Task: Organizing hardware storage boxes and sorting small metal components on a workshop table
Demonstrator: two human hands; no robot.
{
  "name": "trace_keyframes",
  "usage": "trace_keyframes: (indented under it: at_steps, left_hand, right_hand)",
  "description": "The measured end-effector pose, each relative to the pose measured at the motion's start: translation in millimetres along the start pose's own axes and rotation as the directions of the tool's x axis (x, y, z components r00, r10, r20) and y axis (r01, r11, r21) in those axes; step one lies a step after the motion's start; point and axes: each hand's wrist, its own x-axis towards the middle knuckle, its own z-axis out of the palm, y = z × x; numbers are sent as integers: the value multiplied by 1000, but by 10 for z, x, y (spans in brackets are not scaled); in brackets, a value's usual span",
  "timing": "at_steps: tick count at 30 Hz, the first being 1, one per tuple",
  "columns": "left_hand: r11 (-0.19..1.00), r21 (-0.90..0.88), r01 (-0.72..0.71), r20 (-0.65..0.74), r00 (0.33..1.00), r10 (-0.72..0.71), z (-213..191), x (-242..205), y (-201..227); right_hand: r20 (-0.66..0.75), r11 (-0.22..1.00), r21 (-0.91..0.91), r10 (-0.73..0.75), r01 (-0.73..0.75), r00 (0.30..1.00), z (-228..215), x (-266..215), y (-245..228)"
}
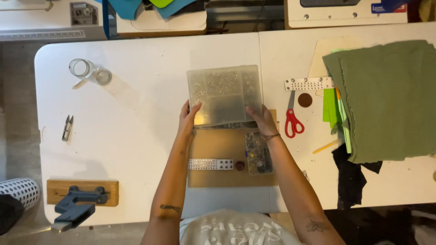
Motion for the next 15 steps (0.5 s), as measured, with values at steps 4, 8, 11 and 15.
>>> trace_keyframes:
  at_steps: [4,8,11,15]
  left_hand:
    - [999,30,30,-25,999,-29,-295,-649,91]
    - [1000,-5,31,-63,998,-31,-590,-817,-172]
    - [997,-35,62,-71,995,-64,-718,-840,-483]
    - [990,-128,60,-74,995,-70,-714,-819,-874]
  right_hand:
    - [-25,988,135,72,-68,997,248,-671,95]
    - [-6,992,99,77,-76,997,347,-709,738]
    - [26,993,116,33,-36,999,361,-719,1061]
    - [37,991,135,13,-18,999,289,-685,1260]
